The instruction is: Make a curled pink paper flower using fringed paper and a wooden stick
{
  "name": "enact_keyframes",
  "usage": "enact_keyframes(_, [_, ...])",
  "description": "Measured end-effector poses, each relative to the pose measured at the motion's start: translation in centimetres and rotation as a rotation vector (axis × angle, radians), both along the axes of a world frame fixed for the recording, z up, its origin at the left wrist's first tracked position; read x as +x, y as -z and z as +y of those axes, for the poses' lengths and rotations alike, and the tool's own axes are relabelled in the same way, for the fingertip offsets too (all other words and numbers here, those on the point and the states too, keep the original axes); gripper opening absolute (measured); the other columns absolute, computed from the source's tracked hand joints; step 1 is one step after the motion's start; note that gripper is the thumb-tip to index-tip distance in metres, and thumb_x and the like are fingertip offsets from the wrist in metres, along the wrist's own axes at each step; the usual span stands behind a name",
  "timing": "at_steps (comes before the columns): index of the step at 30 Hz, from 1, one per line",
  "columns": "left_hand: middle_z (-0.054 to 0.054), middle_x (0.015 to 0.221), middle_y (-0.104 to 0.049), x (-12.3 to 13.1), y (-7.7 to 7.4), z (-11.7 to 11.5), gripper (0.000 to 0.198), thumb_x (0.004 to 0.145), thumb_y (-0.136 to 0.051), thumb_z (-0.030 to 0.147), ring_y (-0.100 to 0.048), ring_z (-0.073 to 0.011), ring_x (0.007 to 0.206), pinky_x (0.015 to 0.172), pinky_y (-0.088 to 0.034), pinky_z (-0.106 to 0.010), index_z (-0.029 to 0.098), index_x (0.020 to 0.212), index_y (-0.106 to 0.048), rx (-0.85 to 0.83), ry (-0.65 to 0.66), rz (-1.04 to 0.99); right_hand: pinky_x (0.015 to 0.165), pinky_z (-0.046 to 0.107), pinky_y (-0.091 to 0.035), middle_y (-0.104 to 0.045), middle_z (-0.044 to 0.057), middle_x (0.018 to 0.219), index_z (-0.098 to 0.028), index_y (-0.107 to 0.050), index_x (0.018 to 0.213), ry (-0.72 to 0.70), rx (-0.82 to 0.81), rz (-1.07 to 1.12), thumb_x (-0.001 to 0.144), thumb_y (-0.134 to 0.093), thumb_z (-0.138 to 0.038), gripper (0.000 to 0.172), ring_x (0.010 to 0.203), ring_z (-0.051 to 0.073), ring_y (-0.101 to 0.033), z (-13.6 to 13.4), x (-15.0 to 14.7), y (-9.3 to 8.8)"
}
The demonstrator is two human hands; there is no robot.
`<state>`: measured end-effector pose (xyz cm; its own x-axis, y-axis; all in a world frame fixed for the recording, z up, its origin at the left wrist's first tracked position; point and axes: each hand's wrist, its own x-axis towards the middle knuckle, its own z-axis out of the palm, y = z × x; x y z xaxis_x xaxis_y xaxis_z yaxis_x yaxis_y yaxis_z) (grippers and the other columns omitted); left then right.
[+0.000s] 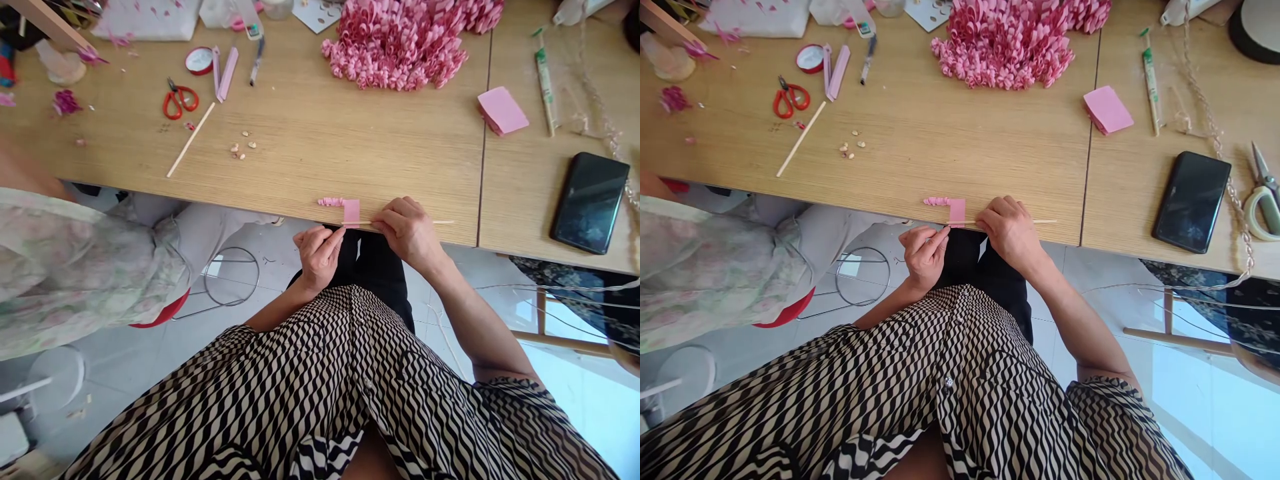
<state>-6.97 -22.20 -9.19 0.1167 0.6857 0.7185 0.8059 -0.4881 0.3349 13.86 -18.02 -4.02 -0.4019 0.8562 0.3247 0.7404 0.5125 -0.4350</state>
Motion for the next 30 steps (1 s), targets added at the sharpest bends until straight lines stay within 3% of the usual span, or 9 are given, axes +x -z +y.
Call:
enact_keyframes(6, [-0.002,0.081,-0.066,0.3,-0.2,0.5,0.019,0.096,-0.056,0.026,-0.063,-0.0151,0.088,0.086,-0.036,-0.036,0.024,0.106,-0.072,-0.086,0.031,-0.072,0.072,0.035,-0.039,-0.060,0.007,0.085,-0.021,-0.067,0.083,0.003,-0.003,-0.006,0.095,-0.045,-0.027,0.026,0.081,0.020,-0.048,0.0,0.1,0.1])
enact_keyframes(12, [-0.003,0.083,-0.068,0.3,-0.4,0.5,0.019,0.094,-0.058,0.023,-0.063,-0.0165,0.089,0.085,-0.034,-0.035,0.023,0.108,-0.071,-0.018,0.020,-0.005,0.071,0.034,-0.038,-0.060,0.007,0.083,-0.021,-0.066,0.082,0.004,0.023,-0.012,0.095,-0.045,-0.027,0.026,0.080,0.020,-0.047,0.0,0.0,0.3])
enact_keyframes(25, [-0.004,0.088,-0.067,1.5,-2.3,0.8,0.017,0.098,-0.049,0.024,-0.059,-0.0179,0.087,0.083,-0.033,-0.035,0.022,0.099,-0.066,-0.102,-0.073,0.062,0.070,0.036,-0.037,-0.060,0.007,0.082,-0.023,-0.068,0.081,0.022,0.005,-0.006,0.093,-0.046,-0.022,0.025,0.078,0.020,-0.047,-0.1,-0.2,0.2])
enact_keyframes(30, [-0.003,0.085,-0.066,1.2,-2.8,1.2,0.017,0.098,-0.048,0.024,-0.057,-0.0171,0.083,0.078,-0.033,-0.034,0.022,0.095,-0.065,-0.129,-0.049,0.072,0.070,0.035,-0.037,-0.061,0.007,0.084,-0.022,-0.066,0.082,0.019,0.034,-0.038,0.095,-0.045,-0.023,0.025,0.078,0.020,-0.047,-0.2,-0.2,0.2])
